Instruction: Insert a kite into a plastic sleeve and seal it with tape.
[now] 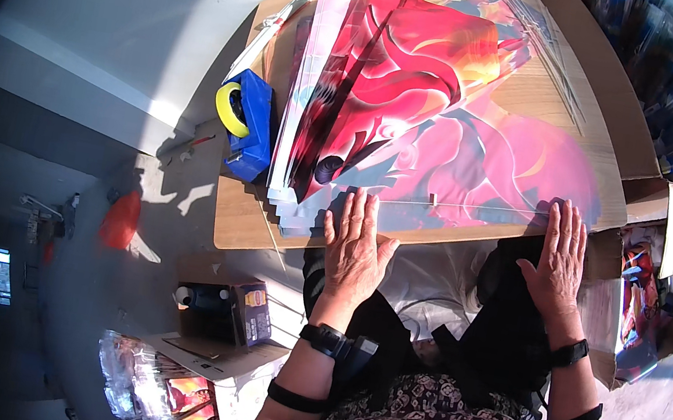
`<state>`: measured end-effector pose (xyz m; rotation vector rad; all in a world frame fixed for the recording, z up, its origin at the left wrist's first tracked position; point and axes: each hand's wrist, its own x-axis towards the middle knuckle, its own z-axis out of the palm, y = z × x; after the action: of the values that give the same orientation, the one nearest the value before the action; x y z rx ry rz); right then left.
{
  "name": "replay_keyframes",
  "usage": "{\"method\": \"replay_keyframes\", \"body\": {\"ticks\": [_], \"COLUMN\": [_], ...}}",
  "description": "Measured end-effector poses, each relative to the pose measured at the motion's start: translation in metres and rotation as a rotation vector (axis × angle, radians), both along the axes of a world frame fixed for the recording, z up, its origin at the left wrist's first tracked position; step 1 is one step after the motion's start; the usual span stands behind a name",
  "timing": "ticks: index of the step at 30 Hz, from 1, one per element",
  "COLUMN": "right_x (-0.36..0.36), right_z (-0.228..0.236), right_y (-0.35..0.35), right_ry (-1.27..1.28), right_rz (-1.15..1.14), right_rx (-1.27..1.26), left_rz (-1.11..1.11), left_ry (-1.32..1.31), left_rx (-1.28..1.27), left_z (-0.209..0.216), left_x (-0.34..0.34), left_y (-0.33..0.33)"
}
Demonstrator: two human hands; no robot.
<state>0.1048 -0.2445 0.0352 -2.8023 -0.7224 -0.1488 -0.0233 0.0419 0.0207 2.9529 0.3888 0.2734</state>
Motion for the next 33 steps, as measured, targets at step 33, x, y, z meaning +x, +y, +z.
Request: {"method": "replay_keyframes", "body": {"ticks": [33], "right_x": [0.048], "right_z": [-0.023], "right_y": [0.084], "right_ry": [-0.257], "right_rz": [0.02], "right_rx": [0.424], "left_rz": [0.831], "left_ry": [-0.772], "left_rx": [-1.474], "left_z": [0.077], "left_x": [0.008], "left_y": [0.209]}}
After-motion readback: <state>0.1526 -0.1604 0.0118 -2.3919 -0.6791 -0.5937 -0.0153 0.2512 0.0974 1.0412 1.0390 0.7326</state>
